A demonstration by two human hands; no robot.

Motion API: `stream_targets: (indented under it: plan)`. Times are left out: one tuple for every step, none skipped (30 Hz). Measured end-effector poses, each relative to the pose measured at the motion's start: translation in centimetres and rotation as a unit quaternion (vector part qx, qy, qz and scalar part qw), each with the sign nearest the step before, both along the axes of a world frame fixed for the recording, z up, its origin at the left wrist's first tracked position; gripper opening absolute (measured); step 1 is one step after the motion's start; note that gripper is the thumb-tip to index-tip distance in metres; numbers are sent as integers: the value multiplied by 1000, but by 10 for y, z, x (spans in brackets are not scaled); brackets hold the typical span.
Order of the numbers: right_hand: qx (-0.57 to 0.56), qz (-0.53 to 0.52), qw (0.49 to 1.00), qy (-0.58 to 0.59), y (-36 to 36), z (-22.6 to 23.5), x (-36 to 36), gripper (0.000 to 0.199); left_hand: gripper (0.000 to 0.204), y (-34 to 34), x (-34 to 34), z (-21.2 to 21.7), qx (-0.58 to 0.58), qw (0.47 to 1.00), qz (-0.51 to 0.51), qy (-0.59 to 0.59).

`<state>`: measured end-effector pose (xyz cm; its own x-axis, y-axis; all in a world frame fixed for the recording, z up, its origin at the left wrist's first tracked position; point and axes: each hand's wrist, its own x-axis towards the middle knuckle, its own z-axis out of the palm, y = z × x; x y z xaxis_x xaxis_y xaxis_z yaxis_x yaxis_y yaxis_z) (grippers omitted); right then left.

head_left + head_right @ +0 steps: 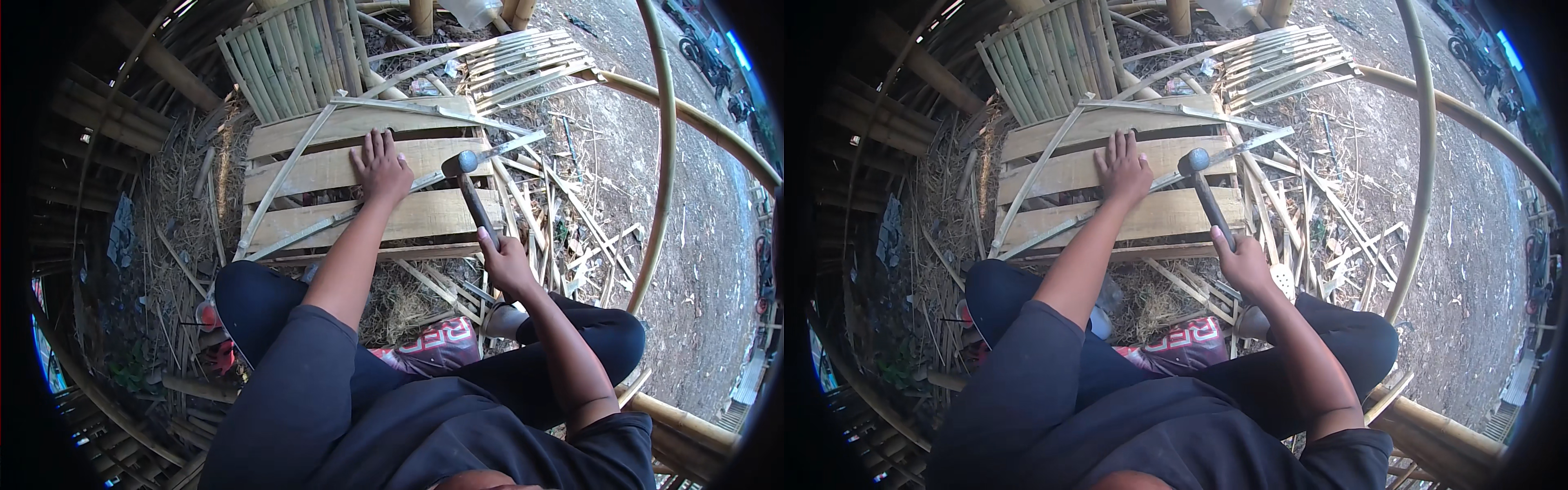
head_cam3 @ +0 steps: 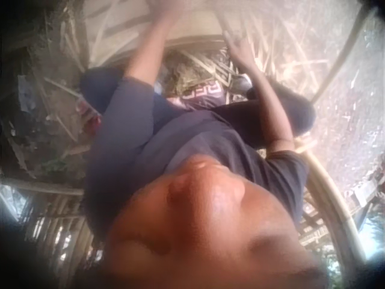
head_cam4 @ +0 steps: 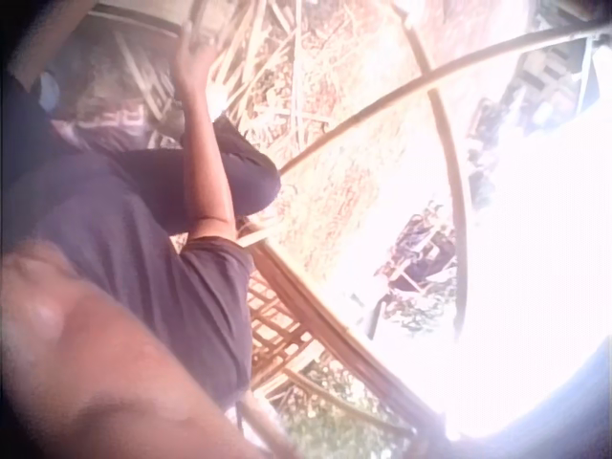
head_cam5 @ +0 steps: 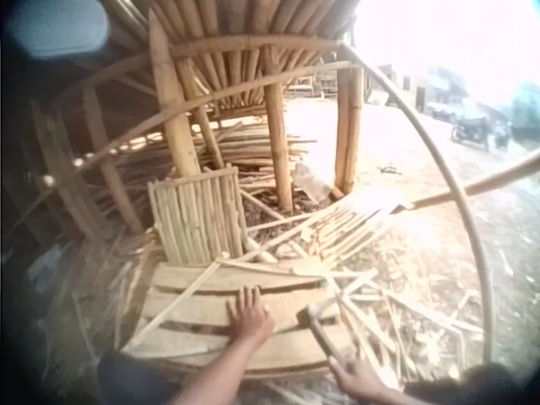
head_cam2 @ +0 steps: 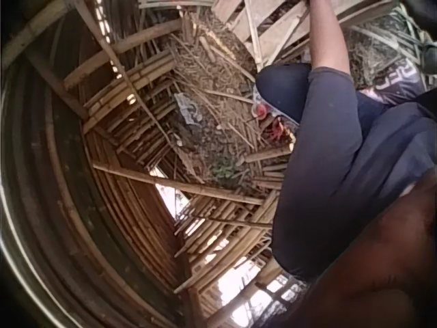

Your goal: The person nails bamboo slats onto a wooden frame using a hammer by hand.

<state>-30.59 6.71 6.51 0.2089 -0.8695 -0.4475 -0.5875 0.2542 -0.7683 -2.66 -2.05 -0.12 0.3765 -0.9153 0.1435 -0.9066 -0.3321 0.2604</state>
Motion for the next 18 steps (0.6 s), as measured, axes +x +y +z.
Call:
stream_targets:
  plan:
    - [-16,12,1000,21,-1,-7,-1,68,66,-1,-1,0,-3,1000,-2,-7]
    - [-14,15,1000,21,-2,-5,1,68,66,0,1,-1,-1,1000,1,-6]
    - [-16,32,999,28,-3,-1,4,68,67,0,2,-1,-6,1000,0,-8]
    - [-18,49,998,35,-4,1,7,69,67,1,3,-2,-11,1000,0,-10]
    - [-17,50,998,35,-4,0,8,69,67,0,3,-2,-10,1000,0,-10]
    - [-20,55,998,38,-4,-1,9,66,67,0,2,-2,-12,1000,-1,-14]
    - [-24,60,997,41,-4,-3,10,64,67,0,2,-3,-13,1000,-3,-17]
    - [-40,68,995,54,-6,-6,10,64,67,0,1,0,-13,1000,-2,-18]
    - [-40,68,995,53,-7,-7,10,64,66,0,0,2,2,1000,-2,-19]
    - [-56,64,996,38,-8,-7,11,65,65,0,-1,4,17,1000,-3,-19]
    - [-71,60,995,23,-8,-6,14,65,65,0,-1,4,18,1000,-1,-20]
    - [-70,61,995,23,-8,-3,16,65,65,0,-1,4,16,1000,-1,-21]
    - [-56,70,995,40,-9,2,18,66,65,0,-1,5,14,1000,-1,-23]
    - [-42,78,994,58,-9,4,19,66,65,0,-1,3,15,1000,0,-23]
    - [-42,78,994,58,-8,4,19,66,65,-1,0,2,8,1000,1,-24]
    - [-63,92,992,67,-8,3,19,64,65,0,0,1,2,1000,1,-24]
    - [-84,104,988,76,-7,2,19,63,65,0,0,1,2,1000,1,-23]
    - [-84,103,988,77,-6,1,18,63,65,0,0,1,6,1000,-1,-24]
